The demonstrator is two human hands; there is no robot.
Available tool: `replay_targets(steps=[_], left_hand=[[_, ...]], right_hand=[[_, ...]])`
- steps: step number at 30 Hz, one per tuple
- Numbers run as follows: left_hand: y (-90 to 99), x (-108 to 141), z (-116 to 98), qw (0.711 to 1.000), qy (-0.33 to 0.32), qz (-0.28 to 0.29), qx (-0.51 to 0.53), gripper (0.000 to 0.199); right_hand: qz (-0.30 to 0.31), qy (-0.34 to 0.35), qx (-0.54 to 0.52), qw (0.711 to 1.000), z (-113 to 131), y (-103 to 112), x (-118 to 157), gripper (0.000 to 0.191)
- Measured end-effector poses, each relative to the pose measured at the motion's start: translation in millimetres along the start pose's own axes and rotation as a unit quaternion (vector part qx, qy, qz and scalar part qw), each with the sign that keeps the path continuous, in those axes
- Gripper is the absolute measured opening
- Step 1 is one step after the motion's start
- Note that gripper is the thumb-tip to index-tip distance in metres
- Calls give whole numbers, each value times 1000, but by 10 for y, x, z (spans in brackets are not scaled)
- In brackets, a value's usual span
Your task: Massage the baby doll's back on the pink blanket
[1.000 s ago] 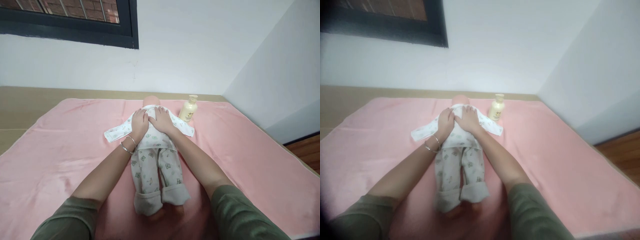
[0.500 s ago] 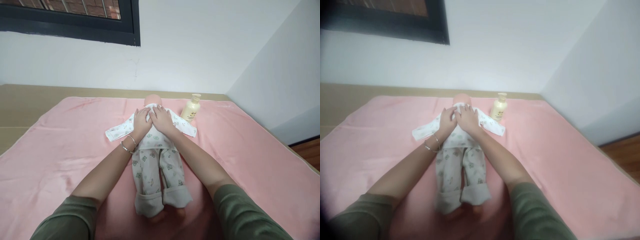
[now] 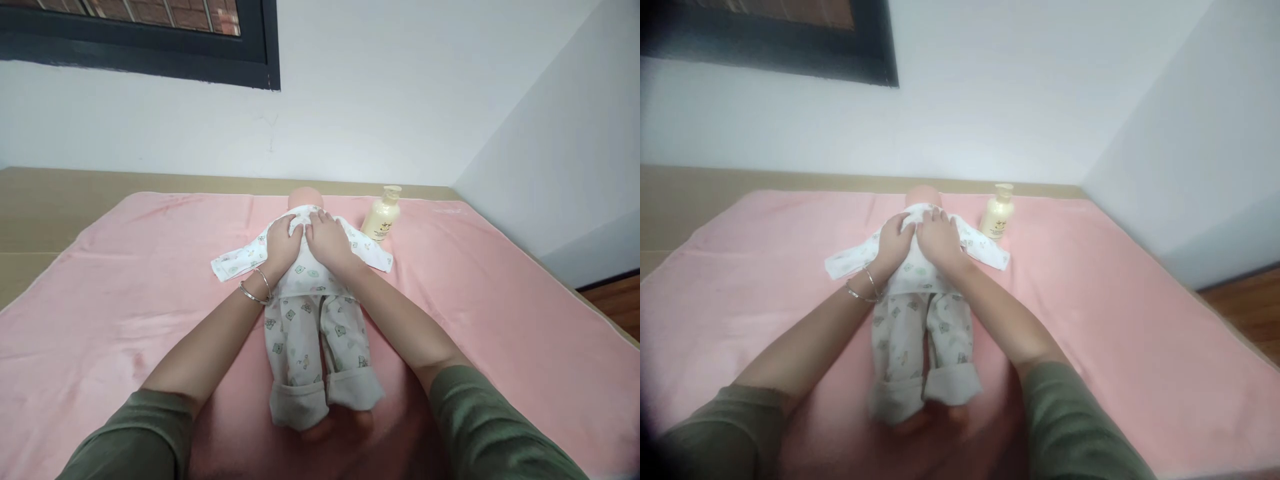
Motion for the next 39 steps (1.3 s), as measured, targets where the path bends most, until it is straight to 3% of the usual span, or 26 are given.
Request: replay_targets(steps=[3,6,8,11,15,19,21,23,26,29,31,35,37,39], left_hand=[[10,-12,-18,1000,-8,7,8,38],[24,-9,-46,1000,-21,11,16,35],[28,-3,-48,1000,-22,8,7,36],[6,10,-42,1000,-24,16,-3,38],[7,16,-21,1000,-17,5,3,40],[23,16,-8,1000,-8,1,9,37],[23,14,-17,1000,-17,6,13,37],[18,9,-20,1000,-23,8,11,38],[-3,7,-12,1000,-23,17,9,40],[-7,12,-3,1000,-18,19,15,40],[10,13,-1,1000,-16,8,18,37],[13,12,3,999,-10,19,32,29],[11,8,-3,999,-15,22,29,29],[10,6,-13,999,-25,17,16,34]], right_hand=[[8,57,2,998,153,27,76,55],[28,114,-60,991,121,0,15,58],[39,104,-93,989,-34,-30,-89,58],[44,31,-80,995,-266,-47,-190,58],[36,-29,11,999,-153,34,-13,64],[32,72,14,997,199,72,160,60],[45,115,-26,992,180,35,109,57],[57,113,-64,990,11,-14,-17,56],[62,39,-66,995,-274,-59,-168,59],[47,-12,-13,999,-240,-13,-84,62],[32,3,16,999,-39,45,53,60],[64,129,-33,989,303,37,196,63],[67,141,-79,985,218,10,109,61],[55,107,-99,988,20,-19,-32,57]])
Point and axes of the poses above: each hand's wrist, its own x-axis away from the middle knuckle, its own y-axis out of the back of the hand, z = x × y, the point moved 6 cm from there along -x, towards the middle knuckle, and after that the axes turned 13 degrees about -z, right-handed, at the moved point
